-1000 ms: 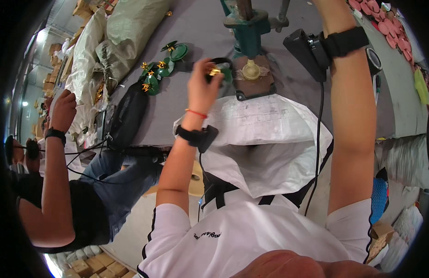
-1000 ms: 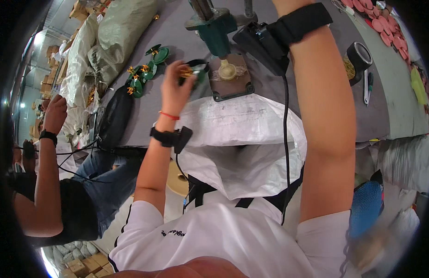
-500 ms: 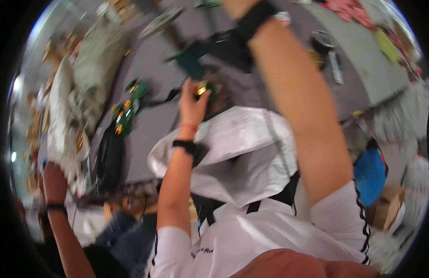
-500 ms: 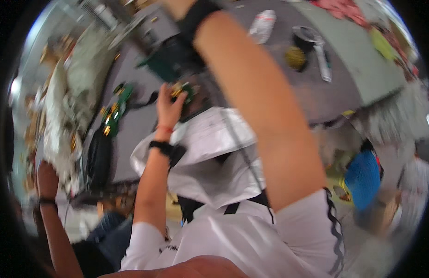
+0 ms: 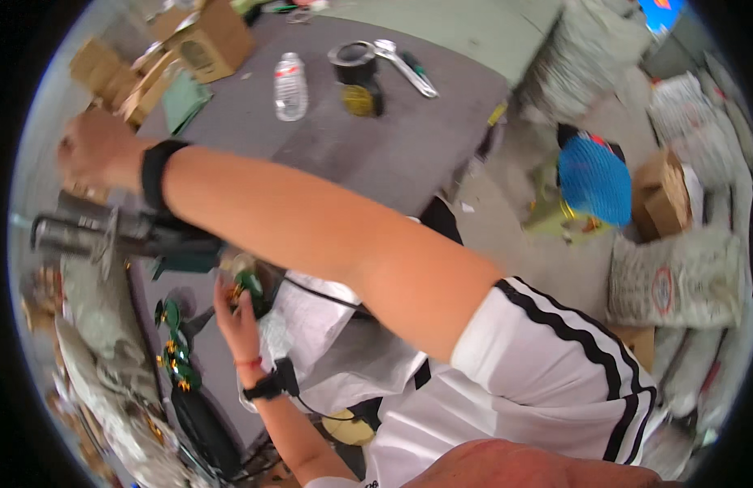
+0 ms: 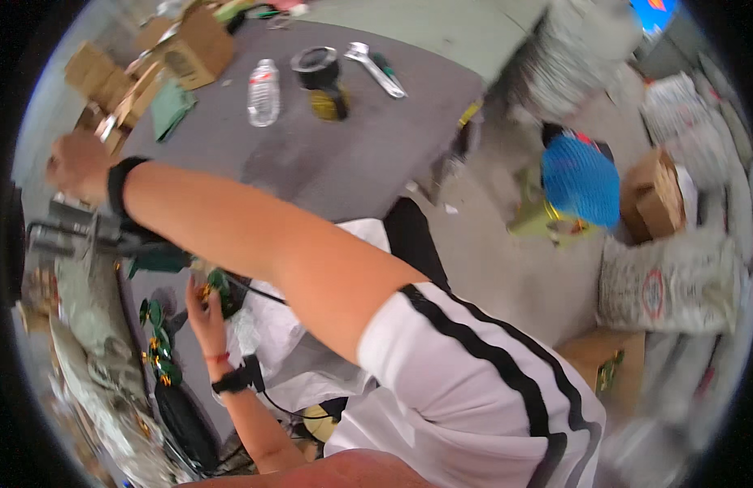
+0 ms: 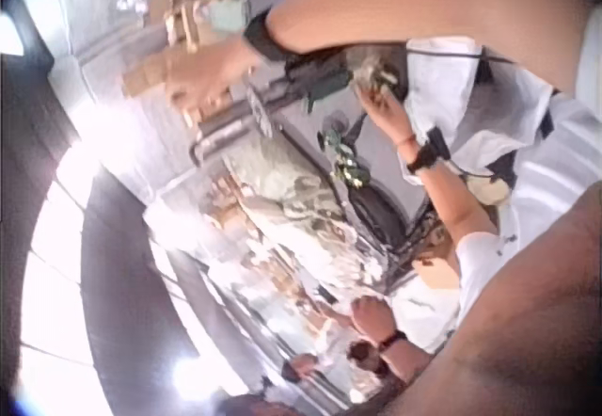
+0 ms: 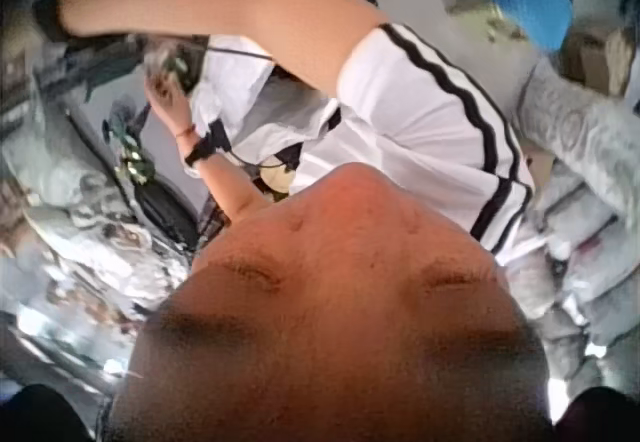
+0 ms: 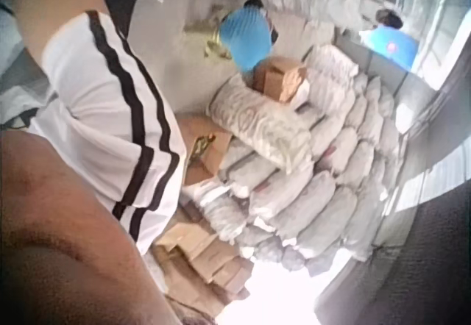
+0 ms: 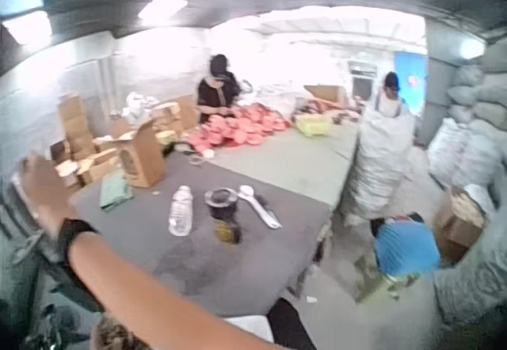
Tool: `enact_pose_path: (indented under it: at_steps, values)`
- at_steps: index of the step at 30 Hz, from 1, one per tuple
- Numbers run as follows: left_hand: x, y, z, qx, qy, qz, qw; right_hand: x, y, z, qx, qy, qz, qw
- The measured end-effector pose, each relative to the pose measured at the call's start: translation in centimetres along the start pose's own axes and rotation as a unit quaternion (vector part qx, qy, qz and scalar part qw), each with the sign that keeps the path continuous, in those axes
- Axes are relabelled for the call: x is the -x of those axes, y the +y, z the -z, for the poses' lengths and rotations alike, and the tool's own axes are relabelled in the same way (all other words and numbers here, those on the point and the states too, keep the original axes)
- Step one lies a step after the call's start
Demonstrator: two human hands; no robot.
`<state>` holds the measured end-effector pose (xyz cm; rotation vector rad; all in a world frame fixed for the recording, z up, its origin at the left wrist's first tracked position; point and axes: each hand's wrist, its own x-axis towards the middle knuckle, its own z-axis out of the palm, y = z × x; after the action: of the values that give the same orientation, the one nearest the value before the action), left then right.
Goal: Uses a manual press to assemble small yellow and green plastic components.
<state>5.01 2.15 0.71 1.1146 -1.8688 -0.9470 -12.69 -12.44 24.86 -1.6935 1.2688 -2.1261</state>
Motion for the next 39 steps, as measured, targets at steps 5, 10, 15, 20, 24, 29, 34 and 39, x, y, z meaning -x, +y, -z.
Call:
enact_pose_path:
  at_steps: [5, 10, 15, 20, 24, 29, 34, 39]
  values:
    - [3.9, -2.2, 5.8, -0.014, -0.090, 0.108, 0.990, -1.8, 0.0, 1.1, 0.031, -0.018, -0.043, 0.998]
    - [6.3, 0.5, 10.7, -0.059, 0.118, 0.044, 0.990, -0.2, -0.9, 0.6, 0.007, -0.017, -0.015, 1.000]
    - [3.1, 6.9, 7.7, -0.063, 0.207, 0.046, 0.975, -0.5, 0.7, -0.4, -0.049, -0.076, 0.000, 0.996]
    - [-1.0, 0.8, -0.2, 0.032, 0.066, 0.034, 0.997, -1.9, 0.9, 1.2, 0.081, 0.033, 0.154, 0.984]
    - [-2.6, -0.7, -3.7, -0.074, 0.167, 0.004, 0.983, -0.3, -1.3, 3.4, -0.087, -0.049, 0.092, 0.991]
    - [-2.9, -1.4, -4.2, -0.084, 0.198, -0.010, 0.976, -0.1, -1.6, 3.7, -0.170, -0.138, 0.020, 0.976]
    - [-4.6, -0.7, -4.3, -0.030, 0.116, 0.006, 0.993, -0.4, -2.6, 4.4, -0.143, -0.186, -0.052, 0.971]
    - [-4.6, -1.9, -4.6, 0.042, 0.101, -0.010, 0.994, -0.8, -2.0, 5.2, -0.102, -0.210, -0.071, 0.970]
